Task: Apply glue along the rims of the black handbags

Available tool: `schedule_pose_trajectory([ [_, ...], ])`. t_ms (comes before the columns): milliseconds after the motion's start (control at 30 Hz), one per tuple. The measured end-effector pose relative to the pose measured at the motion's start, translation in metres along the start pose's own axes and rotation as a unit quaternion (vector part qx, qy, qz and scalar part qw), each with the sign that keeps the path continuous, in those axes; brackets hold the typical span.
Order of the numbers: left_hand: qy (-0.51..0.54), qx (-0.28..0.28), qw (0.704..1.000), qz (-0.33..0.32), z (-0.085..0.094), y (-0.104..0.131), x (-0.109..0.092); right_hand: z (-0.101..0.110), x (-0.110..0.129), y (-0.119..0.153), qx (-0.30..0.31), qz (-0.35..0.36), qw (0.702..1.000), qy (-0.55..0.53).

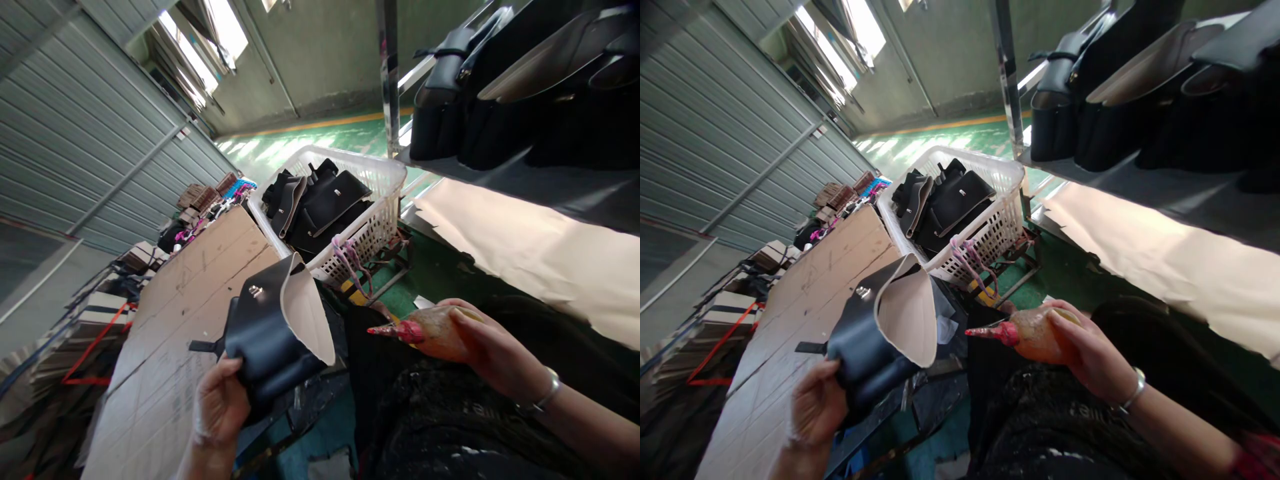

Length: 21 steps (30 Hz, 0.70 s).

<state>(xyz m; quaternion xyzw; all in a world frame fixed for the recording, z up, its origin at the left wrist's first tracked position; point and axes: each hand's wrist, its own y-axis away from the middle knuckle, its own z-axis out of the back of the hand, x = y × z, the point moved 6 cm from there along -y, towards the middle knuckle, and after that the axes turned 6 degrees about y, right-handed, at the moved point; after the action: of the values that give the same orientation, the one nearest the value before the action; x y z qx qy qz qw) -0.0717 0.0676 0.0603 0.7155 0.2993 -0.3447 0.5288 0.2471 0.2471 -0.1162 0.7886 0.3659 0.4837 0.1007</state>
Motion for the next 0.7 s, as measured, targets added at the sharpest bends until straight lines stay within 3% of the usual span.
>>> schedule_pose_trajectory([
  [133,-0.036,0.043,0.996,0.065,0.012,-0.013,0.039,0.0,0.004,0.001,-0.017,0.005,1.0,-0.006],
  [267,-0.106,0.14,0.983,0.053,0.001,-0.02,0.035,0.0,0.005,-0.001,-0.017,0.011,1.0,-0.02],
  [400,-0.165,0.226,0.953,0.119,-0.026,-0.022,0.014,0.0,0.003,-0.002,-0.002,0.012,1.0,-0.028],
  [533,-0.207,0.19,0.951,0.128,-0.059,-0.046,-0.004,0.004,0.0,-0.003,-0.008,0.015,0.999,-0.035],
  [700,-0.272,0.185,0.938,0.109,-0.107,-0.082,0.003,0.009,0.001,-0.004,-0.001,0.043,0.999,-0.027],
])
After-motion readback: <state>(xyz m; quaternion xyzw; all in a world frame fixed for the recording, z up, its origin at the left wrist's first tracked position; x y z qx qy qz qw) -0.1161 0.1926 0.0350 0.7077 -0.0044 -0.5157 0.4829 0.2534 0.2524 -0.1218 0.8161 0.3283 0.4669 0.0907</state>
